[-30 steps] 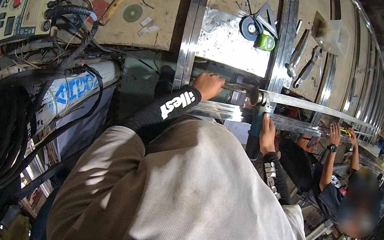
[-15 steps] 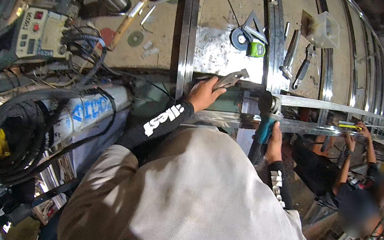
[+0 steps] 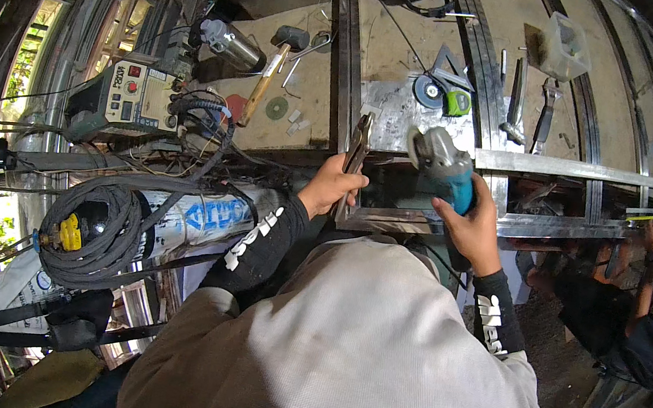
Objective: The person uses an angle grinder to smooth the edges of metal frame pieces on a workbench. They measure and mark the metal with a tape measure and marker, then reposition and grind different sections while a coworker measures nearby.
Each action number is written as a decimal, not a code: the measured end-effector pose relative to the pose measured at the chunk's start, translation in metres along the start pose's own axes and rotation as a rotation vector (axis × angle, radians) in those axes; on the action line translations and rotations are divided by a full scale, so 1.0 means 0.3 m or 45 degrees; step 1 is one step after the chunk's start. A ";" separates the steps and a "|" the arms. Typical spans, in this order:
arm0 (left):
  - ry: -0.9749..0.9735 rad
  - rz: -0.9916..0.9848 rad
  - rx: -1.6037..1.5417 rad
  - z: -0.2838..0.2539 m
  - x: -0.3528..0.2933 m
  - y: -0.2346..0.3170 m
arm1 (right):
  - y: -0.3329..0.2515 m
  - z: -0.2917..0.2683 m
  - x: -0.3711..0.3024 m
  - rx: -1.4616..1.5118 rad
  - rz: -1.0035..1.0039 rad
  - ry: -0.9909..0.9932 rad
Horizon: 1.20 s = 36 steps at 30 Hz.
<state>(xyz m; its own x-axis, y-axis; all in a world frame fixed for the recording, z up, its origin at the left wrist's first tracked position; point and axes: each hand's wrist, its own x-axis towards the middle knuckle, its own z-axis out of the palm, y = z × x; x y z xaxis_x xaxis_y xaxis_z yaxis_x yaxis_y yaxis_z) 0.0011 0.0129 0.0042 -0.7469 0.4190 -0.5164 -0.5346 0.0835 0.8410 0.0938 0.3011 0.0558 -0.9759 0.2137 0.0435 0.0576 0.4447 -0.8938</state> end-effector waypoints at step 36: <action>-0.418 -0.112 -0.423 -0.330 -0.134 0.043 | -0.186 0.318 0.041 -0.187 0.088 0.108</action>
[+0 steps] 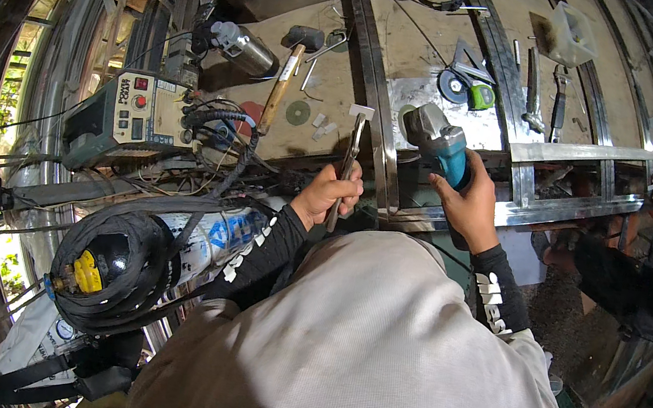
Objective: The person uses an angle grinder to smooth the edges of metal frame pieces on a workbench. They measure and mark the metal with a tape measure and marker, then reposition and grind different sections while a coworker measures nearby.
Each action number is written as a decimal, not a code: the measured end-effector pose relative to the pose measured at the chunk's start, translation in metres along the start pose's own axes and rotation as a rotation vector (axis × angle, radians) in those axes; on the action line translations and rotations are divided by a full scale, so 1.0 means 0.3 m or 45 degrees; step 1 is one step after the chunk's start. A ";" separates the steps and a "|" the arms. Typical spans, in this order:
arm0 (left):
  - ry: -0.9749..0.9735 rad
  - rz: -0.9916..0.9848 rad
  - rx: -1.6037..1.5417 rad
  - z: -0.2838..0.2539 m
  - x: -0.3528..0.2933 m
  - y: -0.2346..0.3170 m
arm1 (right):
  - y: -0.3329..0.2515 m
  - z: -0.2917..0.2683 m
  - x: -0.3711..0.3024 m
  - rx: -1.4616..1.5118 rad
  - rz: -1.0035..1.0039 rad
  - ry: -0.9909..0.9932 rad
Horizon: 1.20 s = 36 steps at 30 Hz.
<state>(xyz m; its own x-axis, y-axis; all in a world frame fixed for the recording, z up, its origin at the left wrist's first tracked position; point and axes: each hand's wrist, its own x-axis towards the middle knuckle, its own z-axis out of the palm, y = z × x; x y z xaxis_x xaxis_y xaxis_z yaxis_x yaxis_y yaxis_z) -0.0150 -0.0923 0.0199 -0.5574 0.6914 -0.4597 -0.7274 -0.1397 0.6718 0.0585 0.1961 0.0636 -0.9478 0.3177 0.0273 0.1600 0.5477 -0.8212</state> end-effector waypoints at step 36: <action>0.546 -0.026 -0.031 -0.387 -0.273 -0.055 | 0.317 0.447 0.121 0.595 0.790 -0.211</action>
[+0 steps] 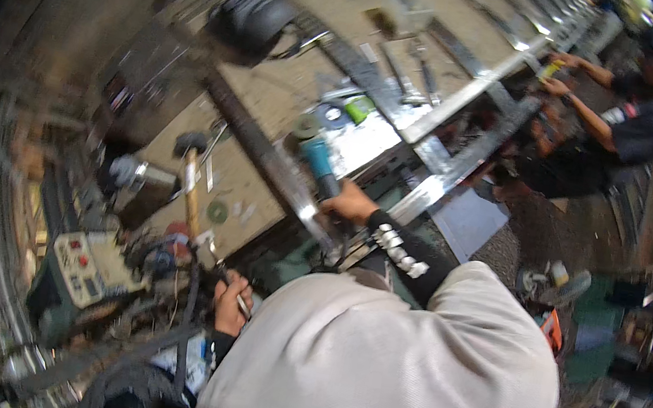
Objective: The person uses an angle grinder to smooth the edges of metal frame pieces on a workbench. They measure and mark the metal with a tape measure and marker, then reposition and grind different sections while a coworker measures nearby.
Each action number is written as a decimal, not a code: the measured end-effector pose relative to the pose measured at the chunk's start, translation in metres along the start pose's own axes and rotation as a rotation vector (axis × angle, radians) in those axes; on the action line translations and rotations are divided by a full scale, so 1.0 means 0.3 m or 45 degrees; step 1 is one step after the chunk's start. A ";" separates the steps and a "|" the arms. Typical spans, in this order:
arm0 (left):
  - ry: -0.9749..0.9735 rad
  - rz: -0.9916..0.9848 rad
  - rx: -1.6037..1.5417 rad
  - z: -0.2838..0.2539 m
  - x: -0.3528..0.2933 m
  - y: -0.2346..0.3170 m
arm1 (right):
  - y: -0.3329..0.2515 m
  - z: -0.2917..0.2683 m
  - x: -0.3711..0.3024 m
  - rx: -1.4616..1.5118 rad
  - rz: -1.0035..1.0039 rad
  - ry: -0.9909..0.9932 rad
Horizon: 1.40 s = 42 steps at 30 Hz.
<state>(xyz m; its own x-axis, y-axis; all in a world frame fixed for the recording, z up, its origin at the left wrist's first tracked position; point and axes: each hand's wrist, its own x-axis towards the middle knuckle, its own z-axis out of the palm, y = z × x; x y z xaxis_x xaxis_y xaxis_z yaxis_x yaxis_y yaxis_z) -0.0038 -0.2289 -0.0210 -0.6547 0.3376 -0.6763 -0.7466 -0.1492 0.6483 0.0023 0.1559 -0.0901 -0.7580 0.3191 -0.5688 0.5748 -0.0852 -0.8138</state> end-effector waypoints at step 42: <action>0.179 0.345 0.228 0.183 0.428 0.005 | -0.072 0.110 -0.062 -0.962 -0.697 0.625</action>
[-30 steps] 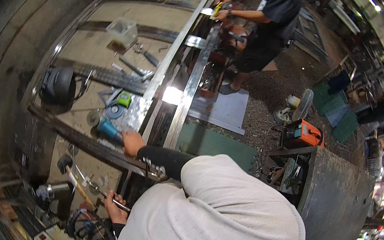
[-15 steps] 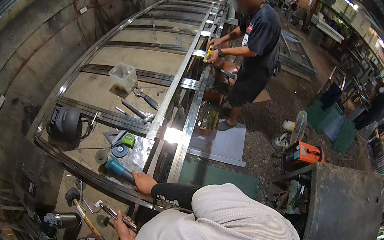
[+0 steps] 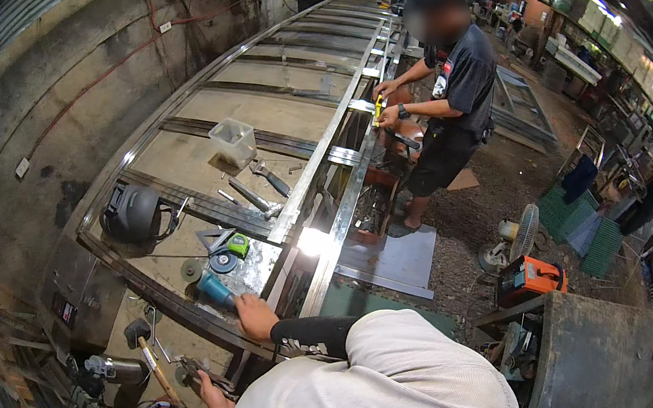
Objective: The person uses an angle grinder to smooth the edges of metal frame pieces on a workbench. They measure and mark the metal with a tape measure and marker, then reposition and grind different sections while a coworker measures nearby.
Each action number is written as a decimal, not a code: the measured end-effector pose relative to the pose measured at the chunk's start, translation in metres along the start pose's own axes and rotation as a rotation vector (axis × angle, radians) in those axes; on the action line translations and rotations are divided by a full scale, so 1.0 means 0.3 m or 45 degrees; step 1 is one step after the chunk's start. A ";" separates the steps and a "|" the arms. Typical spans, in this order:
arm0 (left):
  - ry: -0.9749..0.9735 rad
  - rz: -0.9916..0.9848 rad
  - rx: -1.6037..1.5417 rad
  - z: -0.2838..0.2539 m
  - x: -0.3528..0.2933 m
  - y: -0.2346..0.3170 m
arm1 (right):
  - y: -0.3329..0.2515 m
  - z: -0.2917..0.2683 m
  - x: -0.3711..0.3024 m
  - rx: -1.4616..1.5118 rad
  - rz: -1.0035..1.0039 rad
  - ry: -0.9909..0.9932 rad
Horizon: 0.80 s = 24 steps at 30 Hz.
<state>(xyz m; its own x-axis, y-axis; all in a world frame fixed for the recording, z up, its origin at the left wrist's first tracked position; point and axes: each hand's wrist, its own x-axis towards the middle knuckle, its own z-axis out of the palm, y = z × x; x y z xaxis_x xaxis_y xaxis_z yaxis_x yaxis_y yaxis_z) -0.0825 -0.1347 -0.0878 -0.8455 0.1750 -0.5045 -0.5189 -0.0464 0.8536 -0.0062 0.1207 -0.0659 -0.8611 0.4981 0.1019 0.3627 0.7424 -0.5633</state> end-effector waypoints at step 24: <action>-0.420 -0.174 0.350 -0.044 -0.130 0.045 | -0.286 0.104 -0.155 1.358 0.460 -1.142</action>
<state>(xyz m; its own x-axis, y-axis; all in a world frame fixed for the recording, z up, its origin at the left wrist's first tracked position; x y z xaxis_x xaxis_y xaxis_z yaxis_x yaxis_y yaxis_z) -0.0582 -0.1552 -0.0583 -0.6629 0.4677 -0.5847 -0.5326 0.2544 0.8072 -0.0083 0.0198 -0.0478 -0.8562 -0.1593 -0.4914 0.5165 -0.2442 -0.8207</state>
